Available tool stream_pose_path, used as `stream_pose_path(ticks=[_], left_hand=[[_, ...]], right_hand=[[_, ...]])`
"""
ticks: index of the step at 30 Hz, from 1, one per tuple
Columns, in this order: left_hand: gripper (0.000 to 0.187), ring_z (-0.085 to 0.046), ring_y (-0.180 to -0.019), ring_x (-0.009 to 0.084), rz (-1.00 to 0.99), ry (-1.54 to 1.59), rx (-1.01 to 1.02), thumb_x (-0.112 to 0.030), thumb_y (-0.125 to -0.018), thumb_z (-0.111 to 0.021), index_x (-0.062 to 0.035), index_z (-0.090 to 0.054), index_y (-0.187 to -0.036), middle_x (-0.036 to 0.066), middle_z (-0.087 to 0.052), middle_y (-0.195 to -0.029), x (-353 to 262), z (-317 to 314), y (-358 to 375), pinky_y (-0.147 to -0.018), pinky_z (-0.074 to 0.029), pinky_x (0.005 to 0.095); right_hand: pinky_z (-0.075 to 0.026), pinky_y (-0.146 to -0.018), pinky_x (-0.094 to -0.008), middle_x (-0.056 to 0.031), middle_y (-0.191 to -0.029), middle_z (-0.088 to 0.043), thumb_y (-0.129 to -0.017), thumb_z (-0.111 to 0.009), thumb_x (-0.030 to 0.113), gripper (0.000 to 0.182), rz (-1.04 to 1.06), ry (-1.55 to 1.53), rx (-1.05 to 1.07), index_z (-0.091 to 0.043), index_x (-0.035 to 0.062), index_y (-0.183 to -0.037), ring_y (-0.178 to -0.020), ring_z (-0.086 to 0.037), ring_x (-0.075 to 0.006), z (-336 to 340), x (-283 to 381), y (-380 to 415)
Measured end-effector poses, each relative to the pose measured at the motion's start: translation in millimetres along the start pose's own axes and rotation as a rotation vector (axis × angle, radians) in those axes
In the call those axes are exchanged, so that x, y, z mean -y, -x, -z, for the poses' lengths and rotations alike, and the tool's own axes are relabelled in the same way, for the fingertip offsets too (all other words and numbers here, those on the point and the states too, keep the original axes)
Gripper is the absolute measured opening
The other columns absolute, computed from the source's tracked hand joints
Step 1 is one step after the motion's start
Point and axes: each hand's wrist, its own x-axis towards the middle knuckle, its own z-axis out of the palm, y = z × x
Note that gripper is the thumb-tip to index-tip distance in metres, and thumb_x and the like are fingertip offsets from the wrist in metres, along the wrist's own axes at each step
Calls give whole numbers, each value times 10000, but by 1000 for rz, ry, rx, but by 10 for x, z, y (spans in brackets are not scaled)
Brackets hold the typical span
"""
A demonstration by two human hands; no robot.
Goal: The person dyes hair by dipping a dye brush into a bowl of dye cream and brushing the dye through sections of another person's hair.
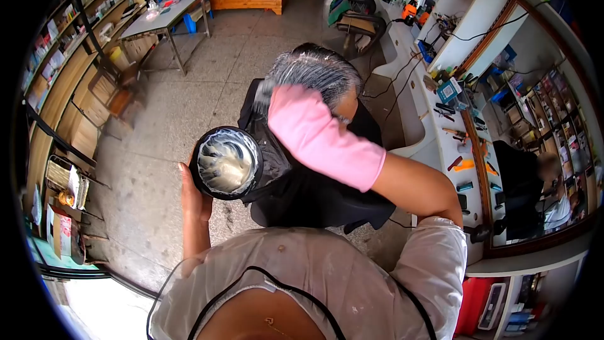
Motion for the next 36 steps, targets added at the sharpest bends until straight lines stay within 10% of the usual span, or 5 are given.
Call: stream_pose_path(ticks=[12, 17, 20, 36], left_hand=[[730, -365, -1293, 268, -12, -35, 8, -588, -923, -287, -63, -247, -1428, 138, -361, -1410, -10, 80, 14, -1076, -292, 395], [743, -352, -1301, 280, 26, -60, 82, -596, -917, -292, -63, -237, -1431, 141, -346, -1418, -57, 62, -21, -1078, -286, 399], [669, -391, -1274, 263, 42, -6, 12, -551, -947, -267, -55, -329, -1391, 123, -407, -1385, -70, -19, 1, -1060, -322, 400], [756, -324, -1319, 286, 71, -117, 71, -615, -908, -279, -77, -229, -1438, 130, -323, -1436, -79, 6, -18, -1079, -284, 421]], right_hand=[[-509, -494, -342, -73, -793, -546, -824, -507, 94, 359, -183, -156, 149, -559, 153, -1174, -620, -598, -220, 113, -284, 348], [-498, -455, -339, -76, -722, -547, -771, -543, 87, 234, -325, -225, 48, -571, 42, -999, -633, -602, -214, -51, -541, 172], [-520, -572, -416, -103, -842, -567, -848, -484, 89, 372, -296, -247, 276, -513, 111, -1218, -697, -623, -287, 105, -382, 202], [-505, -580, -397, -110, -827, -579, -885, -477, 116, 309, -677, -429, 101, -567, 123, -1181, -709, -612, -292, -233, -390, 810]])
